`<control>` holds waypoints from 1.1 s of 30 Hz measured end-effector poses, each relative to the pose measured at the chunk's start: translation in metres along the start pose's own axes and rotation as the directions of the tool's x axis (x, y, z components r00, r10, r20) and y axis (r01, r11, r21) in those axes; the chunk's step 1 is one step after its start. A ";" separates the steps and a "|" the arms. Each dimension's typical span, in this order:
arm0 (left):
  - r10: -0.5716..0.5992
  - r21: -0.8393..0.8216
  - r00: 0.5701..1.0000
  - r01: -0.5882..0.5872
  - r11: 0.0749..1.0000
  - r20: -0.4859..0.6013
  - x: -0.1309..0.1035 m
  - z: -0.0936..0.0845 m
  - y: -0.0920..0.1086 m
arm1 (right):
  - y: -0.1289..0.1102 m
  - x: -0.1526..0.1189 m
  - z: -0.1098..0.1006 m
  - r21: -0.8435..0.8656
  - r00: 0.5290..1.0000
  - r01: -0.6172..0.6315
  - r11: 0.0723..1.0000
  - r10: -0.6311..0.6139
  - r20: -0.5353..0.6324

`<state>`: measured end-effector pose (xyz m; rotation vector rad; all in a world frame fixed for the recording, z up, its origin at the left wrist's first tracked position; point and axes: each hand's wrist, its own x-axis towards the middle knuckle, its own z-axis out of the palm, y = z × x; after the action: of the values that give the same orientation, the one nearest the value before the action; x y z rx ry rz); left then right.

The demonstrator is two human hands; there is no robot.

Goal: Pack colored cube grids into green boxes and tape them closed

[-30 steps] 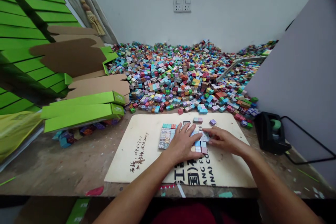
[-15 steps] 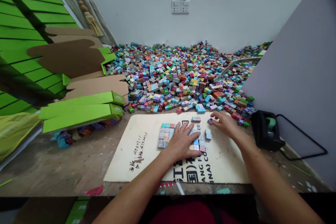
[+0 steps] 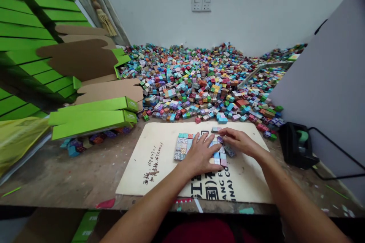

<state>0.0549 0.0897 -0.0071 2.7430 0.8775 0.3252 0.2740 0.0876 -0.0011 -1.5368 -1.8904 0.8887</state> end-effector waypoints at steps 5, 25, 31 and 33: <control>-0.003 0.003 1.000 0.003 1.000 0.001 0.000 0.002 -0.001 | 0.004 -0.031 -0.006 0.056 0.990 -0.132 0.990 0.129 0.054; -0.005 0.025 1.000 0.005 1.000 0.005 0.000 0.001 0.001 | -0.015 -0.051 0.021 -0.254 0.986 -0.149 0.956 0.165 0.040; 0.003 0.018 1.000 -0.003 1.000 0.016 0.002 0.002 0.000 | 0.007 -0.054 0.005 -0.271 0.983 -0.159 0.949 0.177 0.044; 0.014 0.003 1.000 -0.014 1.000 0.027 0.003 0.001 0.000 | 0.016 -0.057 -0.009 -0.337 0.980 -0.198 0.920 0.193 -0.048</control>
<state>0.0570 0.0916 -0.0075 2.7509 0.8525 0.2891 0.3019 0.0348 -0.0079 -1.9602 -1.9832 0.6506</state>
